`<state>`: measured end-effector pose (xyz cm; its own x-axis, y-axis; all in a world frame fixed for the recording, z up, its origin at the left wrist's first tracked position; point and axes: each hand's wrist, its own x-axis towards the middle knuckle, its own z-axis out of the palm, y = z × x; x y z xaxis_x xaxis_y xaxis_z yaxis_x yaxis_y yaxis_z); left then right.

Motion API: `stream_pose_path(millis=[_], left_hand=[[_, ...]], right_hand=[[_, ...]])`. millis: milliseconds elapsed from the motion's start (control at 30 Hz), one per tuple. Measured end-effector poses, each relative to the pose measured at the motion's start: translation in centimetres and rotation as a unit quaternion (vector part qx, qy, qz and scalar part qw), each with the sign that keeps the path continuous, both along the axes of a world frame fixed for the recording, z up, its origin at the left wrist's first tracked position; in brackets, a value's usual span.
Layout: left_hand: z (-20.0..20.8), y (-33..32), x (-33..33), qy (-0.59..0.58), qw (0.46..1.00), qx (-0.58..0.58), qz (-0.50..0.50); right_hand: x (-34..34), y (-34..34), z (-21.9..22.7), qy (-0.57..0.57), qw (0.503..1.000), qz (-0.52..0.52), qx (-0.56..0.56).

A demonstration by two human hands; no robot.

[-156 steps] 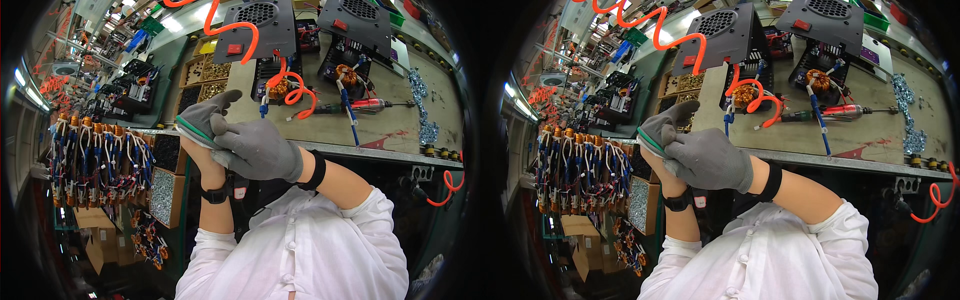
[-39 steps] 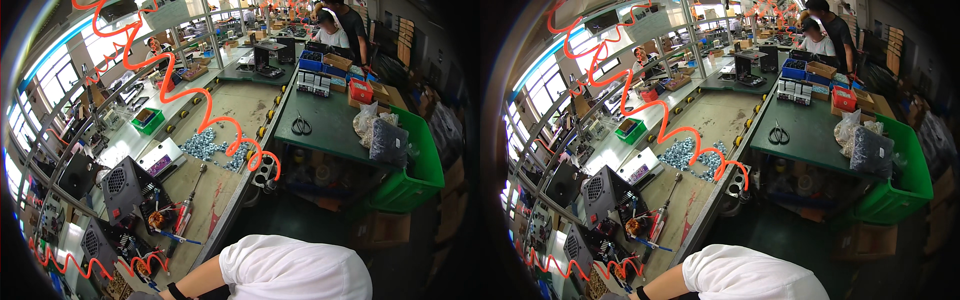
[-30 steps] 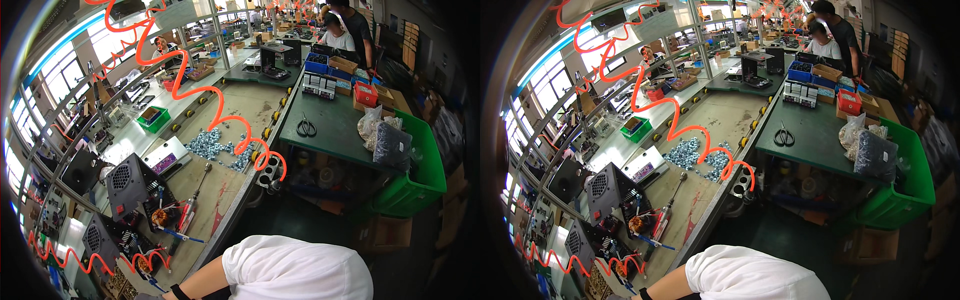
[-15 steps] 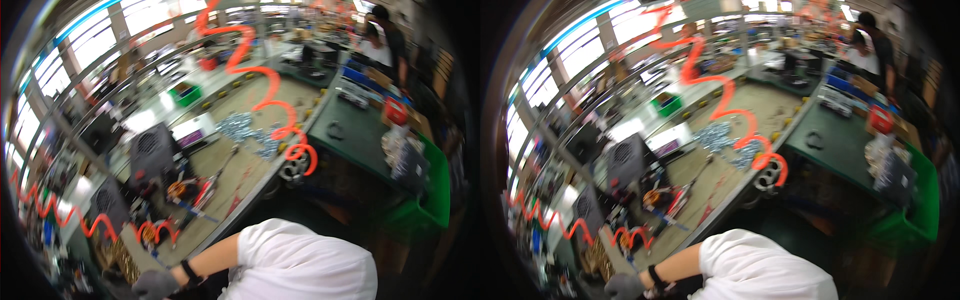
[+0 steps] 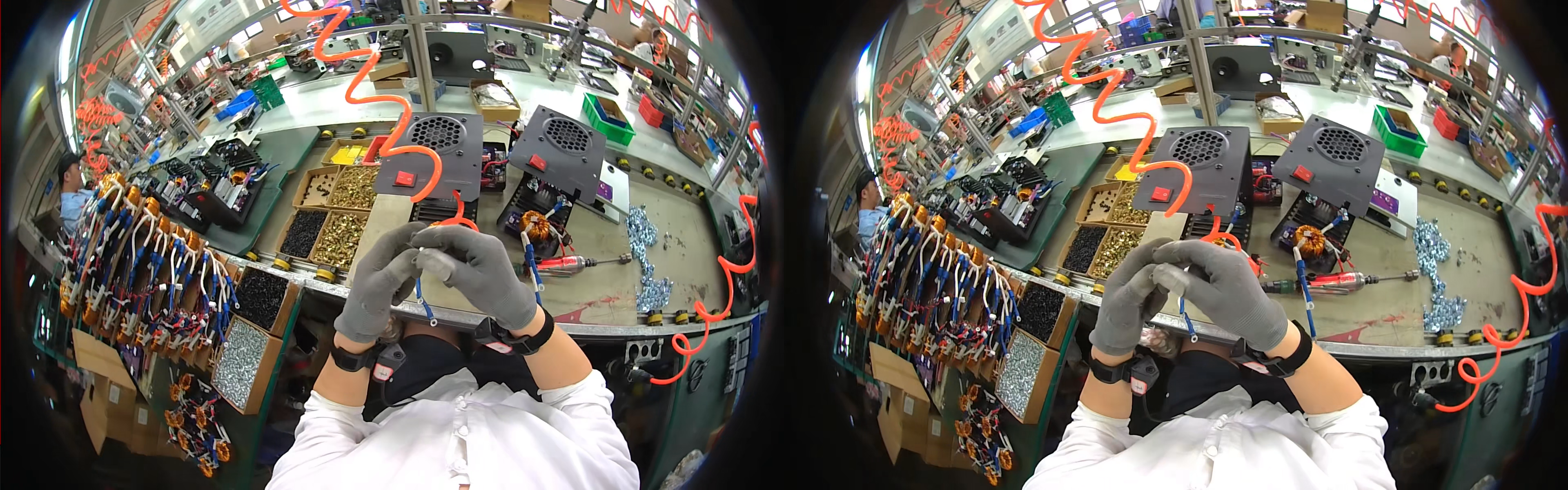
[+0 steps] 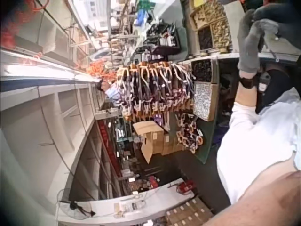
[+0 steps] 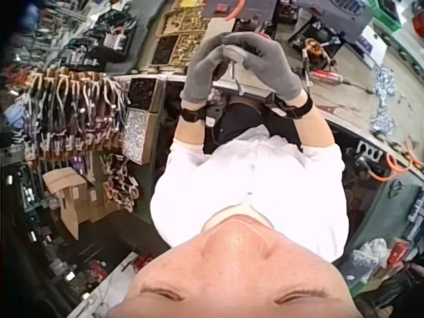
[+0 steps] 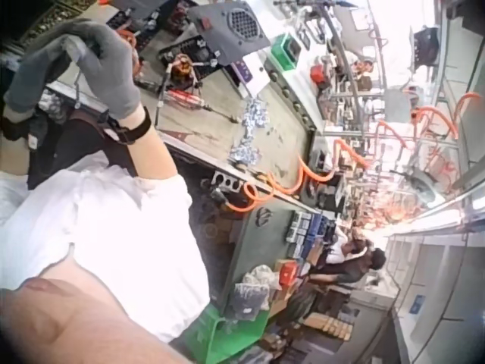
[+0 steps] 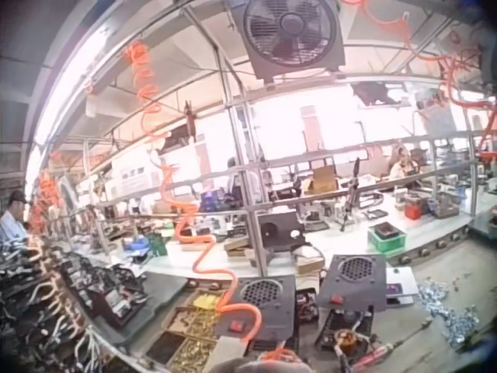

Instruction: Assembling internal electronic components and using a pneumatic screwdriver to secure the metal enclosures.

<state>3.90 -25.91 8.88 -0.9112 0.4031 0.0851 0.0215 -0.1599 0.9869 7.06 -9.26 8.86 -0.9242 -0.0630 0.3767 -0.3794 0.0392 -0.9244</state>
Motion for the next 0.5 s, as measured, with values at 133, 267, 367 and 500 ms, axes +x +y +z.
stream_pose_path(millis=[133, 267, 367, 500], left_hand=[[0.1, 0.8, -0.4, -0.036, 0.997, -0.008, -0.062], [-1.0, 1.5, -1.1, -0.063, 0.993, 0.001, -0.102], [-2.4, 1.0, -2.4, -0.043, 0.993, 0.107, 0.037], [-2.6, -3.0, -3.5, -0.045, 0.968, 0.233, 0.081]], right_hand=[[0.0, 0.9, -0.2, 0.071, 0.995, -0.057, 0.049], [0.7, 1.0, -0.5, 0.134, 0.983, -0.112, 0.061], [2.1, 1.9, 0.3, 0.072, 0.981, -0.158, 0.084], [4.7, 9.0, -2.5, 0.034, 0.947, -0.29, 0.134]])
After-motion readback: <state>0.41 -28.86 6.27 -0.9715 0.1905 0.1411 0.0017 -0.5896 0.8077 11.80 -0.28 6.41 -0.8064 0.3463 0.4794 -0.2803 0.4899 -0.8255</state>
